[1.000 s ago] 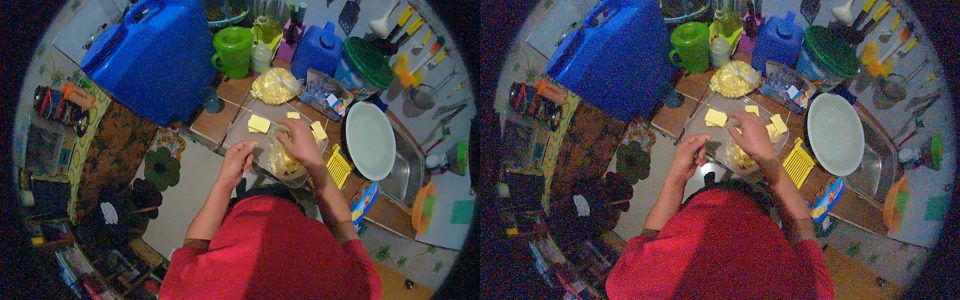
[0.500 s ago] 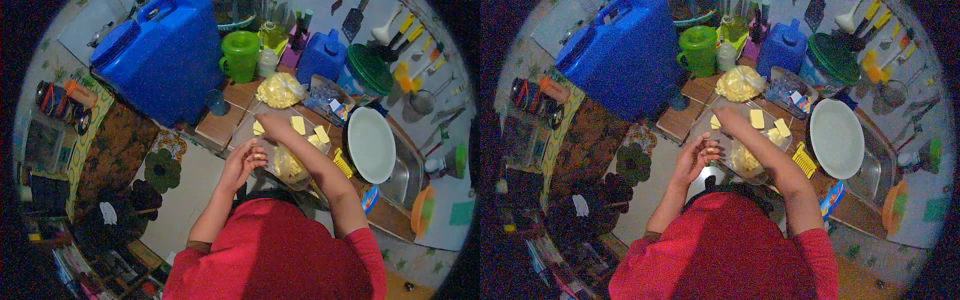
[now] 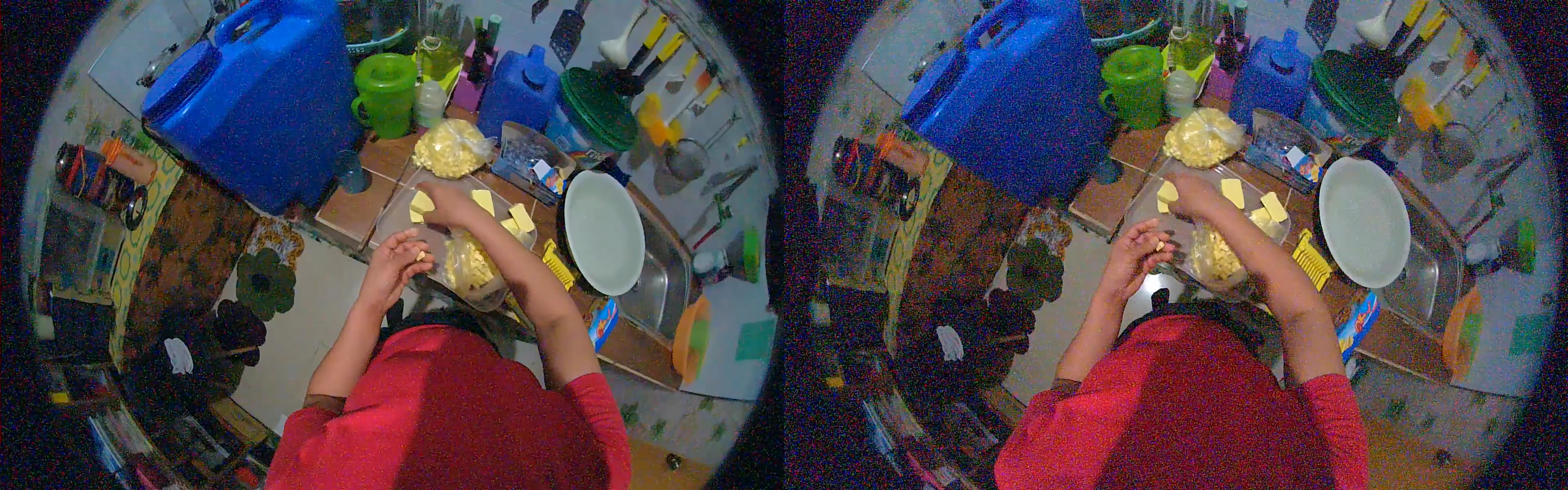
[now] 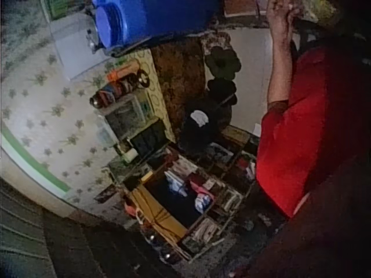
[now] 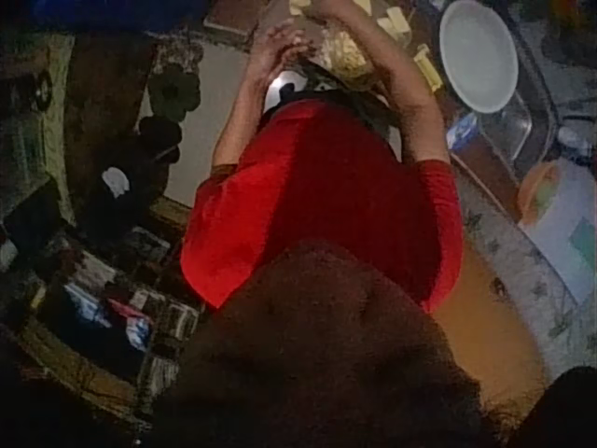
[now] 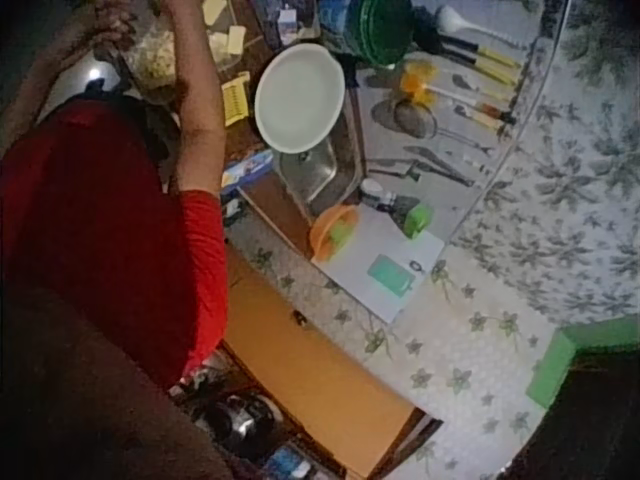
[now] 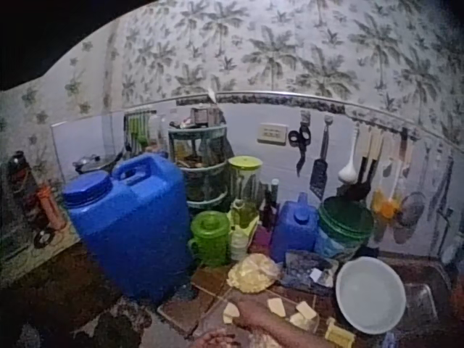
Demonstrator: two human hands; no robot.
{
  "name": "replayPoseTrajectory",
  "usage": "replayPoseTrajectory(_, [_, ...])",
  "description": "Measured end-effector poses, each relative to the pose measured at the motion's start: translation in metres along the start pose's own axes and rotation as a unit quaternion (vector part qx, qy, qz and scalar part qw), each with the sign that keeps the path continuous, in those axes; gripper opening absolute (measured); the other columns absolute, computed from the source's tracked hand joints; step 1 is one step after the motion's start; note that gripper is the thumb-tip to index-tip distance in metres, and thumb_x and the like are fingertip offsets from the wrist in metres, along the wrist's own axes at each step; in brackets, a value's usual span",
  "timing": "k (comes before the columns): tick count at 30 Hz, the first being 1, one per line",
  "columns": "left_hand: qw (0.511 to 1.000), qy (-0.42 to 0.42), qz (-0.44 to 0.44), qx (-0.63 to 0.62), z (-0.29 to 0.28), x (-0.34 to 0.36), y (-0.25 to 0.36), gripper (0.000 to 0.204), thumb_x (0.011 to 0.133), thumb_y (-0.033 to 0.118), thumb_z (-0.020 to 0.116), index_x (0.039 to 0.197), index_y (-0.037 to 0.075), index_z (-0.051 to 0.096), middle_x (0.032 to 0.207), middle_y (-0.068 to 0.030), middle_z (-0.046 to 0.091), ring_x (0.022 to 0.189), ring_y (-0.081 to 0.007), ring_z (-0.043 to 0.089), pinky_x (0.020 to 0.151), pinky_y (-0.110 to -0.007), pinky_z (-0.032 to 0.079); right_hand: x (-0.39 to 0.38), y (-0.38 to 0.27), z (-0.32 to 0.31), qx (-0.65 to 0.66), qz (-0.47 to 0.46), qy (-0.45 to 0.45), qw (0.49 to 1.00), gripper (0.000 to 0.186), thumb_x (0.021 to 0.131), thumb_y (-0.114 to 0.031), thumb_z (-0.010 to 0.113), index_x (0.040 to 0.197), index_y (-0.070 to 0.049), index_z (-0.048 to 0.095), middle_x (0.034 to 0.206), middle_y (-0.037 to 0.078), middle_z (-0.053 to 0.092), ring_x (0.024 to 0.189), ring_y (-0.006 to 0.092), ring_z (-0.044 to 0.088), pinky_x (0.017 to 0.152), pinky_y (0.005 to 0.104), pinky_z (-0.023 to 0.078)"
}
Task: The person breaks apart pieces of yellow cheese and places them into a clear plastic bag containing other small cheese pieces.
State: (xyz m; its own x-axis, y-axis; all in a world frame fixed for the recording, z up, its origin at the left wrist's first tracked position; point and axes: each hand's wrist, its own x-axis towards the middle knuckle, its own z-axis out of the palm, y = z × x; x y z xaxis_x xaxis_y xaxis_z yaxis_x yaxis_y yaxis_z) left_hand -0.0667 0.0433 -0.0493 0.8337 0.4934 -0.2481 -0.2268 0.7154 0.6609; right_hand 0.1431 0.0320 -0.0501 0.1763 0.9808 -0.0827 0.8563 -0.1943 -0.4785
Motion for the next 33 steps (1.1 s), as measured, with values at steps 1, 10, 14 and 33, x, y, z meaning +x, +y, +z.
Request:
replayPoseTrajectory(1, [1.000,0.002,0.002,0.003,0.001,0.000,0.000,0.031,0.086,0.004,0.051,0.116,0.000,0.043,0.094,-0.0129,0.058,0.084,-0.0240,0.062,0.074,-0.032,0.053,0.000,-0.001,-0.004,0.032,0.006,-0.011,0.999,0.062,0.062,-0.020,0.067,0.119,-0.004,0.048,0.098,0.021,0.060,0.091,0.0357,0.058,0.080,0.0401,0.046])
replayPoseTrajectory(10, [0.997,0.003,-0.011,-0.077,-0.011,0.006,0.000,0.025,0.088,0.020,0.051,0.102,0.000,0.054,0.087,-0.0128,0.061,0.071,-0.0210,0.061,0.067,-0.033,0.054,-0.015,0.000,-0.035,0.561,0.102,-0.008,0.821,0.043,0.084,-0.020,0.050,0.121,0.001,0.045,0.106,0.012,0.058,0.093,0.0212,0.059,0.078,0.0368,0.050])
replayPoseTrajectory(14, [0.995,-0.015,-0.011,-0.095,-0.006,0.013,0.008,0.024,0.086,0.016,0.053,0.104,0.000,0.053,0.088,-0.0112,0.060,0.070,-0.0202,0.060,0.068,-0.032,0.053,-0.045,-0.017,-0.062,0.771,0.071,-0.036,0.631,0.040,0.088,-0.013,0.044,0.124,0.004,0.038,0.115,0.013,0.053,0.098,0.0238,0.058,0.085,0.0392,0.050])
replayPoseTrajectory(33, [0.615,0.036,0.220,0.756,0.004,0.042,-0.029,0.031,0.073,0.010,0.059,0.103,0.012,0.060,0.085,-0.0109,0.062,0.087,-0.0281,0.055,0.084,-0.043,0.033,-0.171,-0.028,-0.053,0.691,0.092,0.145,0.702,0.051,0.079,-0.003,0.051,0.127,0.000,0.035,0.114,0.010,0.052,0.095,0.0168,0.057,0.072,0.0265,0.053])
